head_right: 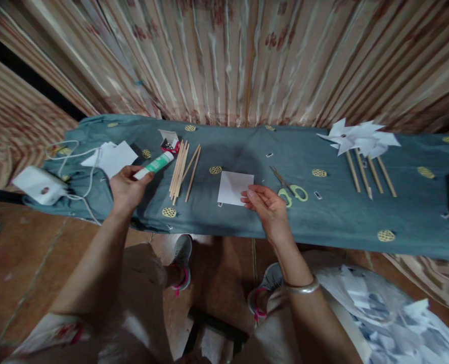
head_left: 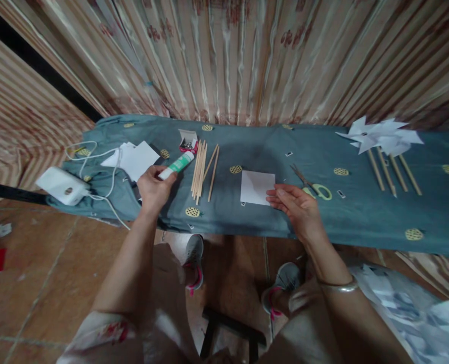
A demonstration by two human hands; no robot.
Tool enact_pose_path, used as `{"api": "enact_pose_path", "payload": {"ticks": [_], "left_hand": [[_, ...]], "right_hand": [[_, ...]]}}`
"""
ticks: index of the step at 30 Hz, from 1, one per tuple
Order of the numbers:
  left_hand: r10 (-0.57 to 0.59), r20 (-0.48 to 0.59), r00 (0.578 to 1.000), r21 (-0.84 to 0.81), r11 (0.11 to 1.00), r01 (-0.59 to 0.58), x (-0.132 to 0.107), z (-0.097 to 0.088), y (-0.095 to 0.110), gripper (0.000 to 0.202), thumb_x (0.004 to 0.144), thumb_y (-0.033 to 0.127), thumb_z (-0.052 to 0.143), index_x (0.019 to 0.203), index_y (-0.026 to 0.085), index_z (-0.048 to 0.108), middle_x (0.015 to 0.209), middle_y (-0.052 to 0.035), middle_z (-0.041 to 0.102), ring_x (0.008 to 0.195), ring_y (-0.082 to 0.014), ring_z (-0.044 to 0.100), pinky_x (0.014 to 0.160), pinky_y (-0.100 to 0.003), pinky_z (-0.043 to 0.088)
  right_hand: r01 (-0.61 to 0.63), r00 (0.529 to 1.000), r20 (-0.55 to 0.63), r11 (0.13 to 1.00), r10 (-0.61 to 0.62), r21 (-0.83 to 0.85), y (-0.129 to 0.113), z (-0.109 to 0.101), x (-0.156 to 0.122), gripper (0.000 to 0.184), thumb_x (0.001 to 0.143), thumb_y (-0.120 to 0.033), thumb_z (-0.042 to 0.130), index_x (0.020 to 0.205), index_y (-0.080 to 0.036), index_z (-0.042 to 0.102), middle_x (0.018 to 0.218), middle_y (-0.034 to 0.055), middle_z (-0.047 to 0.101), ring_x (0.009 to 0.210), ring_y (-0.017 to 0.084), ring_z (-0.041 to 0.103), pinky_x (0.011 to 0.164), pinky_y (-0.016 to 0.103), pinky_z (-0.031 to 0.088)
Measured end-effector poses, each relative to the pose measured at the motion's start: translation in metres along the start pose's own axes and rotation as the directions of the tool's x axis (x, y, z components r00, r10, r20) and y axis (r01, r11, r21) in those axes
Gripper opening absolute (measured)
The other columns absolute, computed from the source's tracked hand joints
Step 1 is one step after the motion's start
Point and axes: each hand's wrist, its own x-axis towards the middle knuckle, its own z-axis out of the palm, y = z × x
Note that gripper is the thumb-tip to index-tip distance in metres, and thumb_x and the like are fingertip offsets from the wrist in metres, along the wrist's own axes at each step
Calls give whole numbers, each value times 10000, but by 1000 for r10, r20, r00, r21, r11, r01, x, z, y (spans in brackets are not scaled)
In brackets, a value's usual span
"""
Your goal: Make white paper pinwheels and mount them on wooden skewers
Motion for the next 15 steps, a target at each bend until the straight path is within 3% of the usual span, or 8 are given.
{"api": "enact_pose_path", "payload": {"ticks": [6,11,15], "left_hand": [[46,158,986,306,948,-93,-8,2,3,299,643,324,615,882,150,656,727,-21,634,642,-174,555,642,-283,440],[151,210,966,364,905,-221,-6,7,5,347,686,335,574,960,138,658,865,-73,661,759,-215,585,737,-323,464],[188,224,956,372,890,-262,-3,12,3,317,721,401,588,891,146,668,772,-60,625,716,-215,567,734,-333,461]], "right_hand": [[16,1000,20,999,-15,-46,3,3,2,369,647,-485,785,876,-216,681,832,40,754,740,162,701,694,306,562],[25,1000,14,998,-24,-50,3,1,3,367,633,-480,799,861,-214,691,805,33,754,717,146,697,667,271,553],[50,999,-10,997,-51,-62,3,-3,5,355,627,-472,805,847,-218,690,801,33,754,726,152,698,657,274,552]]}}
